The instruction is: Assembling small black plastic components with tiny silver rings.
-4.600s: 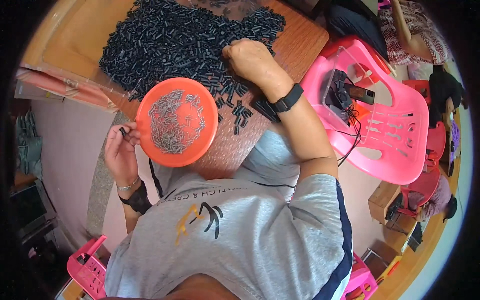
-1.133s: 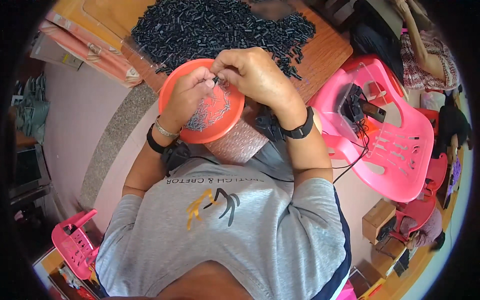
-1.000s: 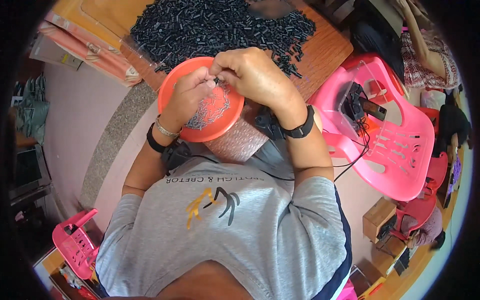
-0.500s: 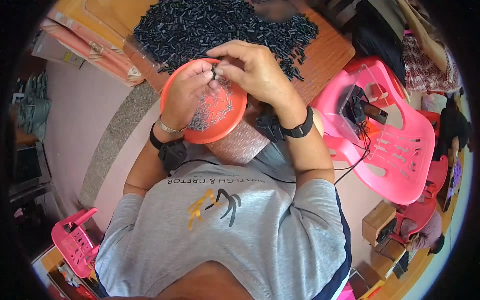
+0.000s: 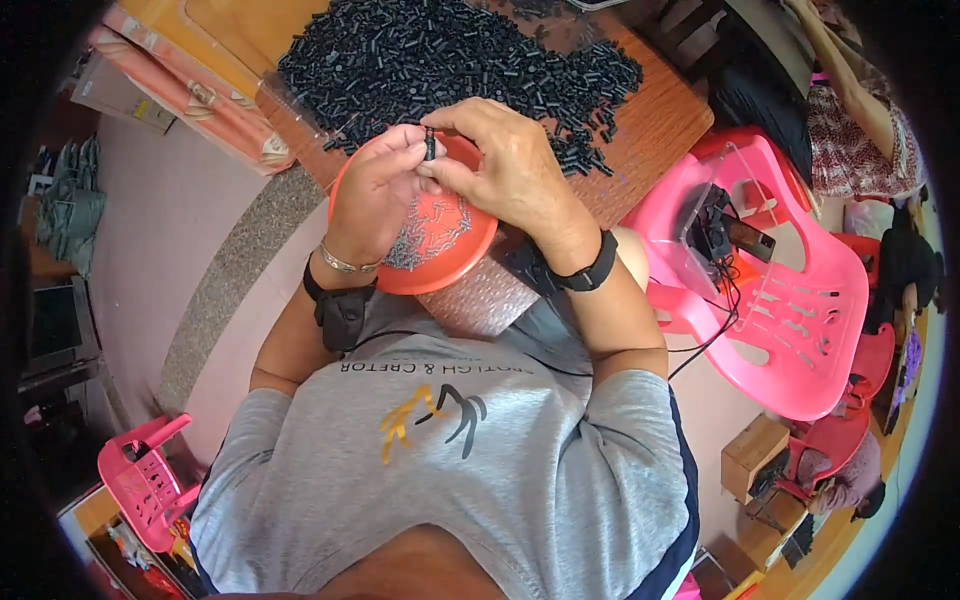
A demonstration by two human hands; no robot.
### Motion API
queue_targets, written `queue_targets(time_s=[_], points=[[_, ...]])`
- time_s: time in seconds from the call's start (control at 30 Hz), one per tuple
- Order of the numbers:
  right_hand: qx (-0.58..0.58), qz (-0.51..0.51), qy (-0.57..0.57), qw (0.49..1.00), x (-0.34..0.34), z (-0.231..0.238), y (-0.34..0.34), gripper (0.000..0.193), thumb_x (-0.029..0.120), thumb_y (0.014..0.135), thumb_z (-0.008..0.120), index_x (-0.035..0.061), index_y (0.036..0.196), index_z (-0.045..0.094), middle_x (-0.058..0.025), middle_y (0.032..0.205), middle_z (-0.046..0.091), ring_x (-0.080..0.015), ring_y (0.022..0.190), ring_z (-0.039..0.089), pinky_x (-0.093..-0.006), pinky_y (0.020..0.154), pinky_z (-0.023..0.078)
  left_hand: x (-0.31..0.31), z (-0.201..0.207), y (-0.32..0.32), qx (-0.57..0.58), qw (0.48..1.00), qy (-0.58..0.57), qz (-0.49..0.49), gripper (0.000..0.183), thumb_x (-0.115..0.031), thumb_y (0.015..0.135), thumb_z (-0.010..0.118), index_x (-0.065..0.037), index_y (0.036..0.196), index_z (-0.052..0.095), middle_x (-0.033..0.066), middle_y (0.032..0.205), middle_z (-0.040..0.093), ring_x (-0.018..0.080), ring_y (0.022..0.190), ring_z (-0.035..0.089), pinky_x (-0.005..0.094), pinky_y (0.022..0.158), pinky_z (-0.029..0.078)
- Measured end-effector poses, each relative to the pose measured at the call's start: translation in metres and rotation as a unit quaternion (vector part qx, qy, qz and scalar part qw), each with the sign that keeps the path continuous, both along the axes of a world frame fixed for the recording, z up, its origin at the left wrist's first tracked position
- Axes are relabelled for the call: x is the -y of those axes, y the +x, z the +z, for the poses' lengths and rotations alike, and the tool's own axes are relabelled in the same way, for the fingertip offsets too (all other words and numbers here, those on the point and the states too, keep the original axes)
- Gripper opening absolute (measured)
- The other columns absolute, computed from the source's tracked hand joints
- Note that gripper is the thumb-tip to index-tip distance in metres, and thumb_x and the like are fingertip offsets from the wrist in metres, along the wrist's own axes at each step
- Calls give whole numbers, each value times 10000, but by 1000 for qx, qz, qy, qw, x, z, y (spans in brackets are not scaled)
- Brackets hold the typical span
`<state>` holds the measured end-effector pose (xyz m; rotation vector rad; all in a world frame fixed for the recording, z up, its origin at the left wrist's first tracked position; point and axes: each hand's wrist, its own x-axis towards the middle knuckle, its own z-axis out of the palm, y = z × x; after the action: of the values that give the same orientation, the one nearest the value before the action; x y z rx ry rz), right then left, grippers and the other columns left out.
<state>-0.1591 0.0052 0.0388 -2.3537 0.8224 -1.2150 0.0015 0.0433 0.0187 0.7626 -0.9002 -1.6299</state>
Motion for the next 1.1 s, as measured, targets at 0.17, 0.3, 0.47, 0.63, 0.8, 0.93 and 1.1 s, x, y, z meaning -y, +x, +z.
queue_targets(time_s=[0.17,0.3,0.47,0.63,0.8,0.93,1.1], points=[[-6,-4,-36,999,-2,2,1,341,163,650,773,35,929,624,-107,858,642,-281,801,626,-347,691,510,0,-5,1,-7,1000,-22,-12,169,-150,933,447,-20,935,554,30,858,572,92,765,541,239,701,447],[-14,-16,-50,999,-2,2,1,337,163,651,771,42,928,621,-104,848,638,-281,796,623,-349,683,507,-1,-2,-1,-9,1000,-9,-2,171,-151,939,439,-16,930,544,30,841,567,94,751,536,243,700,447],[-19,-15,-43,999,-5,2,2,336,179,657,771,46,927,621,-104,854,636,-279,802,619,-350,687,506,-2,-5,-2,-11,999,-25,-16,171,-148,941,434,-19,901,539,29,830,568,95,751,537,238,701,442],[-10,-7,-31,999,-5,1,3,336,191,663,769,46,927,620,-104,849,633,-282,801,616,-351,686,503,-3,-5,-2,-10,1000,-25,-10,176,-145,942,429,-19,886,538,29,827,569,95,755,540,237,709,438],[-20,-14,-65,998,-6,-1,3,309,197,675,759,47,905,619,-90,772,609,-270,733,605,-346,637,495,-6,0,-2,-28,999,-18,-9,178,-120,930,429,9,927,551,47,858,580,116,774,554,255,732,445],[-17,-12,-72,997,-8,-3,5,292,195,682,754,48,893,617,-82,733,593,-259,693,593,-341,610,489,-6,-6,-2,-52,998,0,21,180,-111,922,431,18,945,553,59,886,584,124,787,558,263,734,447],[-34,-19,-76,996,-9,-5,6,225,132,682,717,50,861,610,-78,714,579,-255,671,581,-345,591,483,-5,-13,-1,-64,998,-13,2,189,-124,921,432,7,966,561,58,883,592,125,813,562,275,754,436]])
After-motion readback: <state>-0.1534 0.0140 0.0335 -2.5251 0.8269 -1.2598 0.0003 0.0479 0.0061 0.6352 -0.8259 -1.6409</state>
